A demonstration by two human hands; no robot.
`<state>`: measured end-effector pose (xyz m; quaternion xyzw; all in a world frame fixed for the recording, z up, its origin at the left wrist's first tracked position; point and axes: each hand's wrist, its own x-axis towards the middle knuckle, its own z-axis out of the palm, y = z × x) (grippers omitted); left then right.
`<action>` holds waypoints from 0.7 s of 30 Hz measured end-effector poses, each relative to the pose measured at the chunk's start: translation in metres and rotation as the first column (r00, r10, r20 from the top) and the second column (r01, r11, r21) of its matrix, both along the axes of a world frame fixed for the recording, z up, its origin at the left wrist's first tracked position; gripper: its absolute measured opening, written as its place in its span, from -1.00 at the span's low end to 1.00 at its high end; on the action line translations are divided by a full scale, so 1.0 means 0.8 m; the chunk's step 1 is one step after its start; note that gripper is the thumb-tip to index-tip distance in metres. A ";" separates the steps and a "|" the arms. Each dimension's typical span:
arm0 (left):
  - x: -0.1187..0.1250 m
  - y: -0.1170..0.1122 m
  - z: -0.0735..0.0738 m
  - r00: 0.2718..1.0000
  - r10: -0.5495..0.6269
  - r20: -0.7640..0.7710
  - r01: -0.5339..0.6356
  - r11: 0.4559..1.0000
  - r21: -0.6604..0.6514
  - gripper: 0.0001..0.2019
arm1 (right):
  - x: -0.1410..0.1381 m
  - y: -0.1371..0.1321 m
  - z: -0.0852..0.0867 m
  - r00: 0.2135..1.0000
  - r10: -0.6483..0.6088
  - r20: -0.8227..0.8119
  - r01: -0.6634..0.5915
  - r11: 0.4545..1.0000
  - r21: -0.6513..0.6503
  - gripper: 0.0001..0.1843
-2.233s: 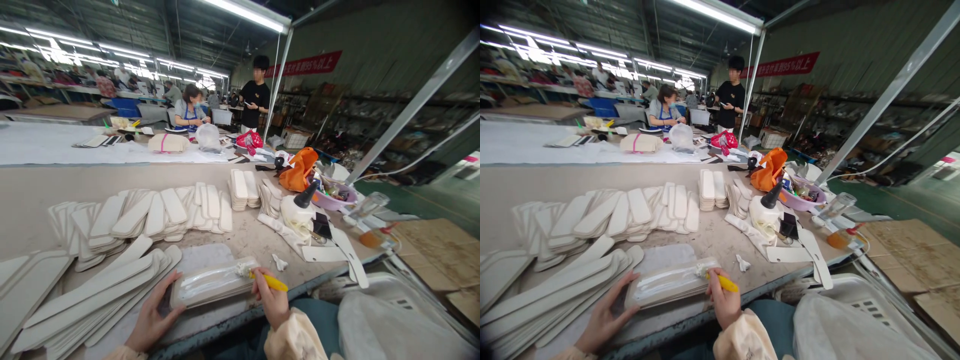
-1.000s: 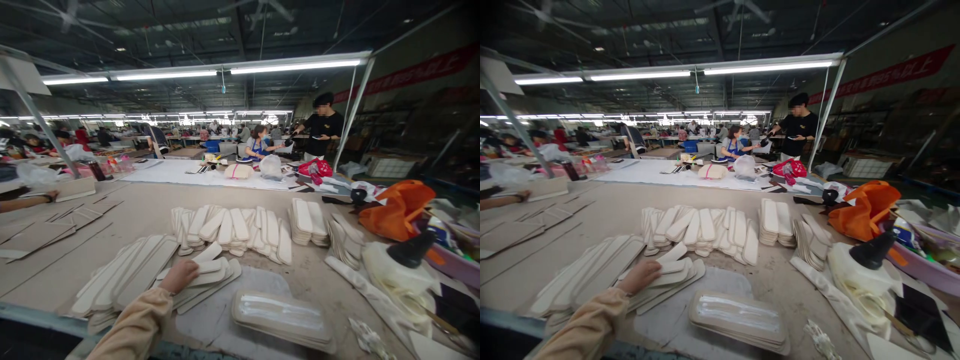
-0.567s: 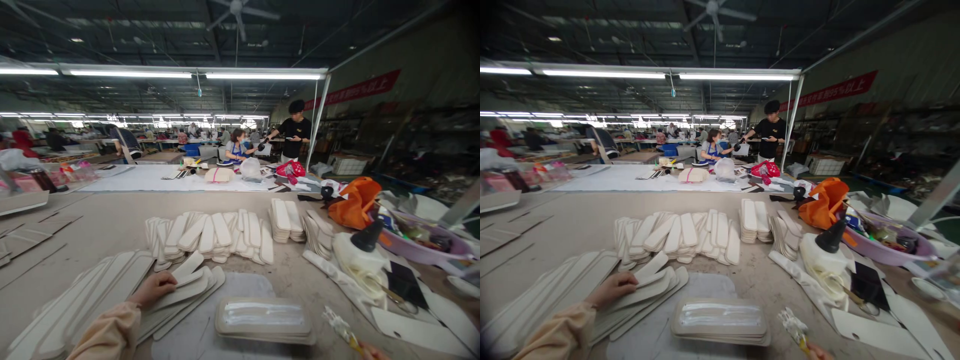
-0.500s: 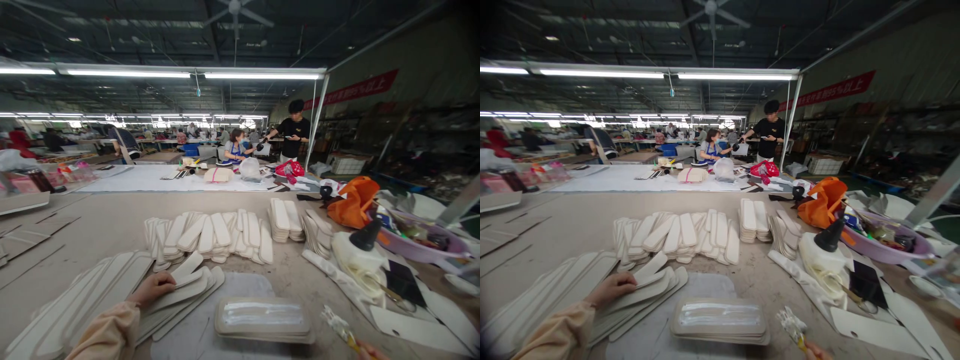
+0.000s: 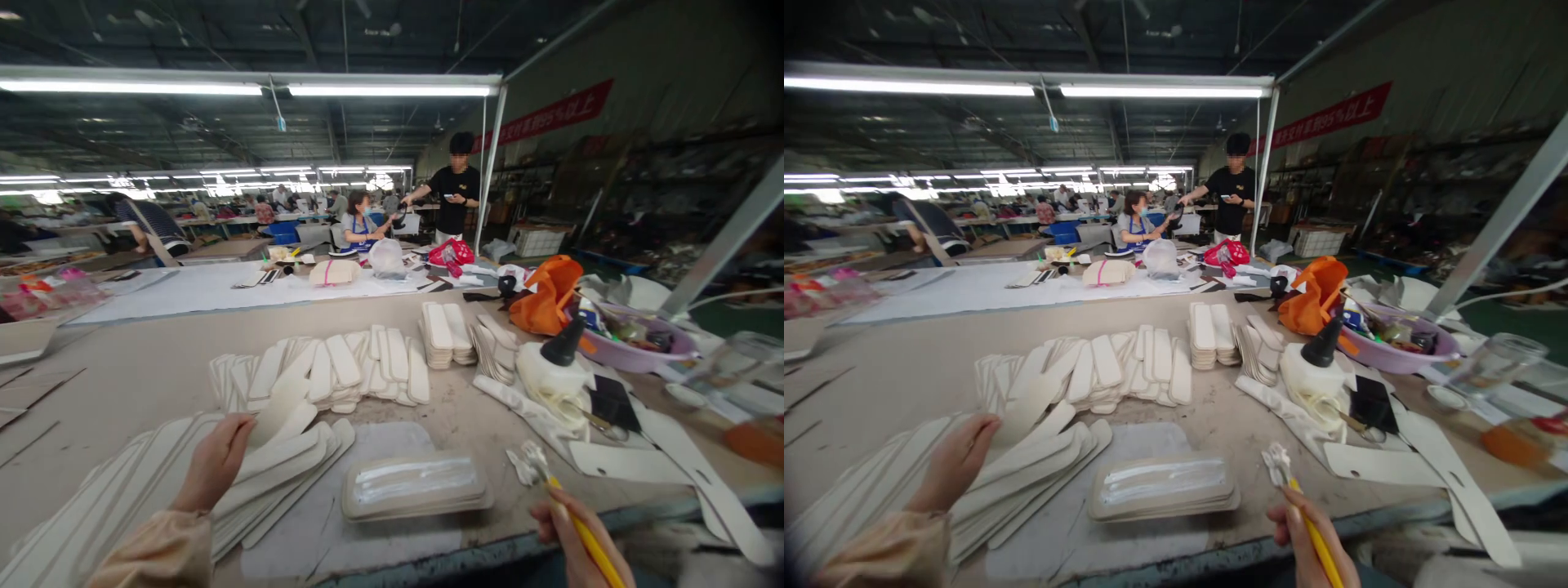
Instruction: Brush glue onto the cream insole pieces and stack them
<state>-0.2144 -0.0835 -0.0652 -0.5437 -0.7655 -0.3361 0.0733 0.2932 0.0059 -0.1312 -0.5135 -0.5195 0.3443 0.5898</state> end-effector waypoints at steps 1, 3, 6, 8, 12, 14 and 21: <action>0.023 -0.001 0.015 0.997 -0.067 -0.029 0.067 0.998 0.015 -0.74 | -0.005 -0.003 0.005 0.999 0.035 -0.010 -0.035 0.999 -0.001 -0.62; 0.078 -0.002 0.035 0.960 -0.278 -0.035 0.277 0.960 -0.033 -0.78 | -0.019 -0.008 0.015 0.991 0.126 0.035 -0.127 0.991 0.042 -0.72; 0.166 -0.004 0.037 0.858 -0.506 0.091 0.514 0.842 -0.165 -0.80 | -0.041 -0.016 0.026 0.918 0.369 0.145 -0.391 0.905 0.170 -0.80; 0.216 -0.005 0.022 0.782 -0.596 0.185 0.624 0.754 -0.207 -0.78 | -0.055 -0.025 0.030 0.847 0.489 0.209 -0.527 0.824 0.206 -0.78; 0.271 -0.004 -0.013 0.714 -0.598 0.364 0.692 0.683 -0.237 -0.76 | -0.069 -0.040 0.030 0.861 0.365 0.354 -0.449 0.872 0.194 -0.82; 0.277 -0.006 -0.025 0.689 -0.545 0.478 0.704 0.659 -0.263 -0.77 | -0.065 -0.041 0.025 0.874 0.274 0.401 -0.375 0.906 0.196 -0.78; 0.227 -0.028 -0.052 0.473 -0.296 0.830 0.748 0.632 -0.201 -0.66 | -0.047 -0.013 0.009 0.913 0.093 0.397 -0.156 0.979 0.130 -0.74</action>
